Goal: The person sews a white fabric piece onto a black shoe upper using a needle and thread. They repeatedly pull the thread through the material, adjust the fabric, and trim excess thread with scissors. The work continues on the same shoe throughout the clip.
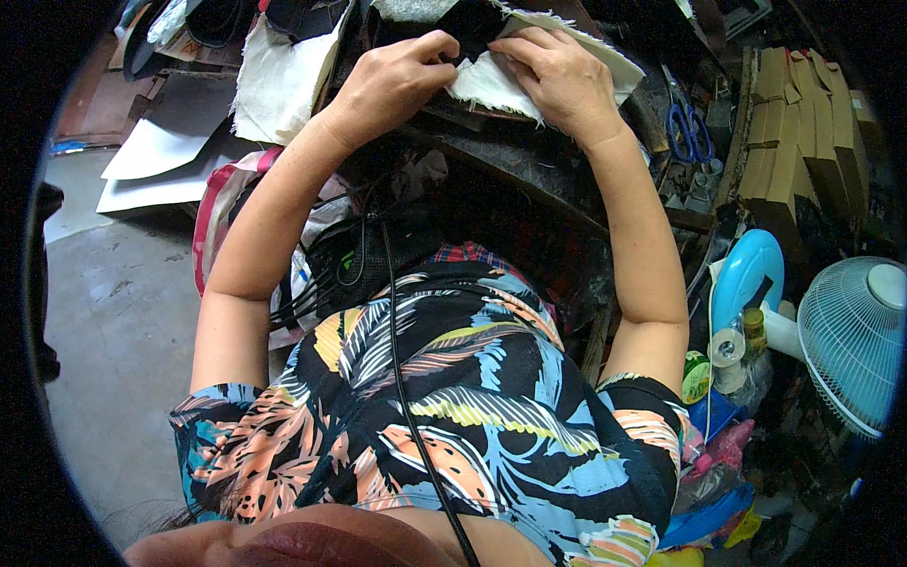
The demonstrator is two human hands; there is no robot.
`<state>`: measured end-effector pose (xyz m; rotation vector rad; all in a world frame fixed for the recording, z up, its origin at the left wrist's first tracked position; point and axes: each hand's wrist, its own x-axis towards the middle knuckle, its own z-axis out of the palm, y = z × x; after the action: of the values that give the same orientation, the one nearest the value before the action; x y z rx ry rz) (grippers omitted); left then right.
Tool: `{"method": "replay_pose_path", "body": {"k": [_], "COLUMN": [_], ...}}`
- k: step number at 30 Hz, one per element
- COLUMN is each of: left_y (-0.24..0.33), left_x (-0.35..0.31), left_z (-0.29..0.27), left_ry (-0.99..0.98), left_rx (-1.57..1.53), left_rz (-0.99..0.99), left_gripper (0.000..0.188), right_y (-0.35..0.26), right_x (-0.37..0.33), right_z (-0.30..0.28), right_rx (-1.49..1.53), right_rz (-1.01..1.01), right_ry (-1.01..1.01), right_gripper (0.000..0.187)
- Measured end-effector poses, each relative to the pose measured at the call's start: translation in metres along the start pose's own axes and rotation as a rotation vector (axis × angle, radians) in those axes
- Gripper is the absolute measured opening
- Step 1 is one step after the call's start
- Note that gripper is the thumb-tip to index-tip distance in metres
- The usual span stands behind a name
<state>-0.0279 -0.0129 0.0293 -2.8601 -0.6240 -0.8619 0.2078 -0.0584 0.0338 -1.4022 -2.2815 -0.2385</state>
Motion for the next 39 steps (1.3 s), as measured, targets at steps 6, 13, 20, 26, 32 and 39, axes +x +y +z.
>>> {"method": "replay_pose_path", "body": {"k": [6, 13, 20, 26, 32, 39], "left_y": [-0.003, -0.002, 0.009, 0.007, 0.013, 0.009], "left_x": [0.001, 0.001, 0.011, 0.022, 0.019, 0.019], "left_z": [-0.002, -0.003, -0.003, 0.004, 0.009, 0.011], "left_ry": [-0.103, -0.137, -0.219, -0.227, -0.274, -0.205], "left_rx": [0.066, 0.007, 0.041, 0.055, -0.013, -0.039], "left_rz": [0.078, 0.004, -0.071, 0.047, -0.043, -0.003], "left_gripper": [0.019, 0.020, 0.027, 0.020, 0.023, 0.022], "right_y": [0.004, 0.009, 0.016, 0.029, 0.034, 0.021], "right_x": [-0.004, -0.012, -0.021, -0.048, -0.070, -0.069], "right_z": [0.003, 0.011, -0.027, -0.045, -0.028, -0.039], "right_rx": [-0.050, -0.061, 0.134, -0.116, 0.284, 0.840], "right_rz": [-0.033, 0.003, 0.107, 0.408, 0.760, 1.030], "right_ry": [0.061, 0.089, 0.162, 0.387, 0.094, -0.009], "right_gripper": [0.021, 0.022, 0.018, 0.047, 0.038, 0.029]}}
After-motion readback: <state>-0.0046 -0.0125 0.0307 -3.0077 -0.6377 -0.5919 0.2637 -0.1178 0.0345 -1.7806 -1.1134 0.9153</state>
